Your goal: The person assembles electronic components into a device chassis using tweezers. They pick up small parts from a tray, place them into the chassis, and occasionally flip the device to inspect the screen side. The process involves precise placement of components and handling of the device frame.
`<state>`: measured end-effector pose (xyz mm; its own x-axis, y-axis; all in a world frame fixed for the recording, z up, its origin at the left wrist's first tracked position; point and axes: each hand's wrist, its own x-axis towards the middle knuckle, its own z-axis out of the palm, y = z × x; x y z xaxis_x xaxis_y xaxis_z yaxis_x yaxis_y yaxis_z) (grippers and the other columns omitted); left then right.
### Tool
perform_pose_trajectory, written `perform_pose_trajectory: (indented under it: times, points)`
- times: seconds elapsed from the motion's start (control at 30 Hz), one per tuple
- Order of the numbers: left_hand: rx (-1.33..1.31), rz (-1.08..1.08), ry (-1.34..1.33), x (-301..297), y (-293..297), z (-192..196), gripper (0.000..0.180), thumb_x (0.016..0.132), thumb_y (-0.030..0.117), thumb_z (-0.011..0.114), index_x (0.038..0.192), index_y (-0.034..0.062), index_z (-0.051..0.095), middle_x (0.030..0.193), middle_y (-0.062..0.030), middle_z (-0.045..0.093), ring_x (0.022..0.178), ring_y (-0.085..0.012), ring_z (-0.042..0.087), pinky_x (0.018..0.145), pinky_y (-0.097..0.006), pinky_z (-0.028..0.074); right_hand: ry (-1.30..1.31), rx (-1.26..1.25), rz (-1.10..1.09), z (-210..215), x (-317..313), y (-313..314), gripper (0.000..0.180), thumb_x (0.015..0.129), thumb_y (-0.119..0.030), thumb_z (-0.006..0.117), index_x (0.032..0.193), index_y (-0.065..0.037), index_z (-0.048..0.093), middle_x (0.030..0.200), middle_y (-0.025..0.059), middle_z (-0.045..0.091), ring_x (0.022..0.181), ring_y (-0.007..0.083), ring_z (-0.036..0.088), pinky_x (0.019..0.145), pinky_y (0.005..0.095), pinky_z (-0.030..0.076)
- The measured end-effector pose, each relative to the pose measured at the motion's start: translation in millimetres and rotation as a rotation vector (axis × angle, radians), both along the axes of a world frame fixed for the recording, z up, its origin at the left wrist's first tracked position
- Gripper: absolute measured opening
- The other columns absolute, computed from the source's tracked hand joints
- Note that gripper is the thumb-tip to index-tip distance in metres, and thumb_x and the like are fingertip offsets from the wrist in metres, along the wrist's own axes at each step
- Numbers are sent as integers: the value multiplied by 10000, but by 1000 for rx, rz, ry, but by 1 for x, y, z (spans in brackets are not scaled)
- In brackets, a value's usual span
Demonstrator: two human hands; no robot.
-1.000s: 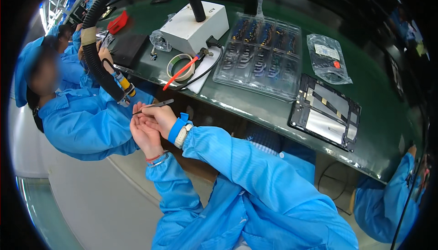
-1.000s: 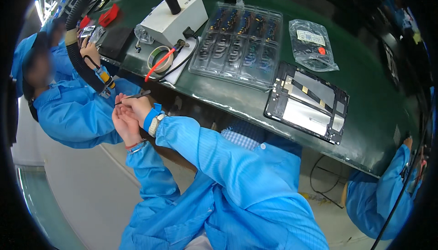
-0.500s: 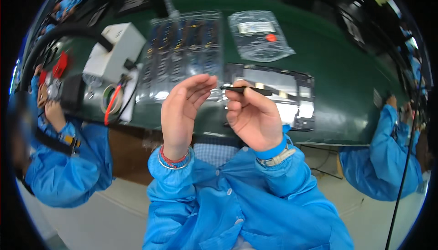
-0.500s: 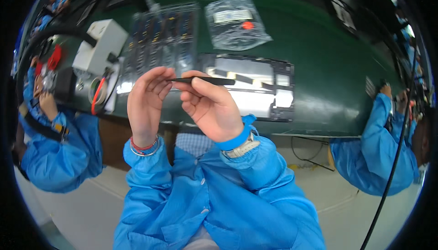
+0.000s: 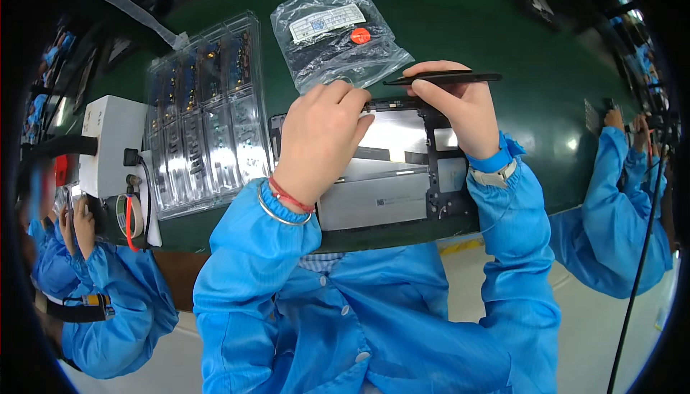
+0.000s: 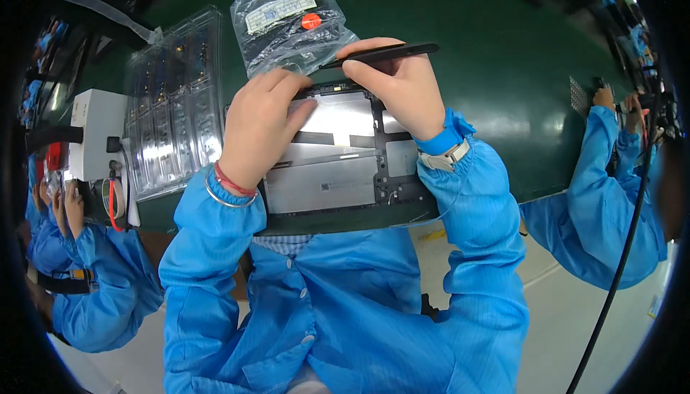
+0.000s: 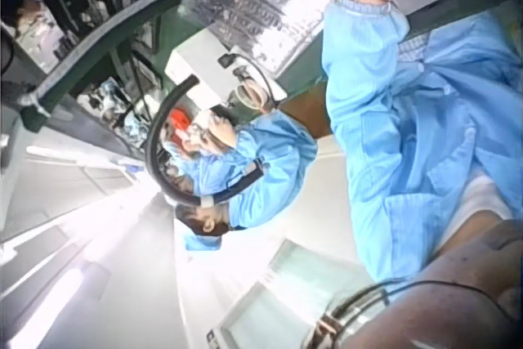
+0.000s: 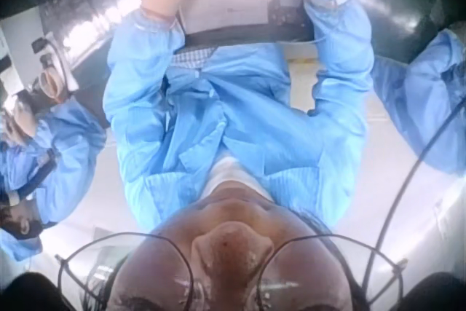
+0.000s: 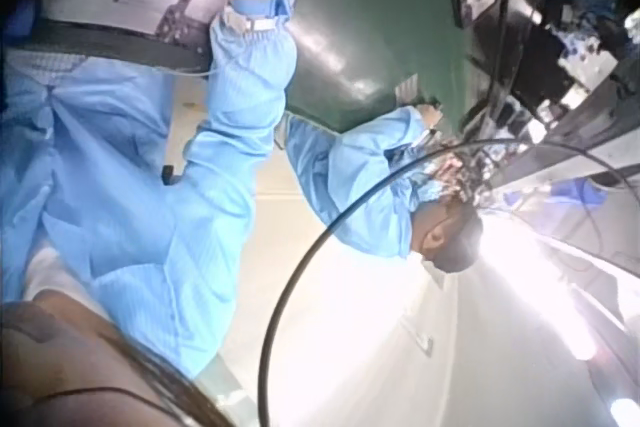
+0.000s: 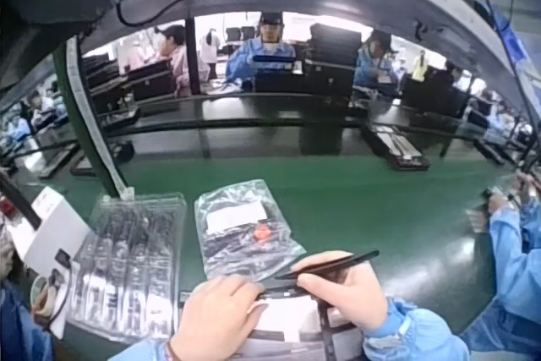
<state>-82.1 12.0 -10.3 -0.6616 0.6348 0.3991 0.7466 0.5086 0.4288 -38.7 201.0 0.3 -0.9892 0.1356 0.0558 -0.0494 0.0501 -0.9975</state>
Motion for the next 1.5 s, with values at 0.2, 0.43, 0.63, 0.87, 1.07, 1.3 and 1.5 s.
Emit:
perform_pose_trajectory:
  times: [0.2,0.43,0.63,0.87,1.07,1.3,1.5]
  points:
    - [59,45,-4,1,4,-4,261,679,105,679,921,43,606,886,-100,587,830,-288,556,730,-359,451,-60,192,-15,-15,6,-8,160,743,-48,631,898,-10,652,812,63,640,718,107,585,659,221,483]
    - [36,67,-72,0,0,-10,283,688,111,676,958,59,609,926,-85,584,866,-276,549,752,-360,442,-41,369,5,-14,4,-14,135,736,-46,631,866,-20,660,791,60,655,716,109,608,661,229,491]
    - [-10,35,-30,0,1,-10,271,705,96,656,974,90,620,909,-59,580,831,-259,543,740,-354,439,-36,417,1,-14,3,-15,141,734,-38,632,872,-20,654,783,63,653,714,114,614,654,236,492]
    - [-24,26,-15,-1,1,-11,266,706,92,655,969,86,616,903,-56,583,830,-254,547,736,-349,437,-7,359,20,-14,5,-11,164,743,-46,629,905,-25,646,799,65,650,722,113,611,649,229,487]
    - [22,73,-47,0,2,-13,347,704,101,664,1030,59,551,883,-68,595,837,-271,554,741,-357,437,14,391,6,-17,6,-10,167,746,-50,630,910,-23,649,805,72,653,729,119,616,661,228,490]
    - [20,63,-35,-1,1,-14,351,704,97,663,1032,58,545,881,-72,596,835,-275,554,739,-363,434,5,452,24,-14,5,-12,166,744,-47,636,906,-23,656,821,80,661,768,139,637,701,244,506]
    - [11,55,-38,-1,1,-13,351,711,101,656,1041,63,544,883,-68,588,833,-272,548,738,-364,430,-3,394,27,-14,6,-11,163,741,-41,638,901,-19,656,820,94,660,764,148,640,702,252,509]
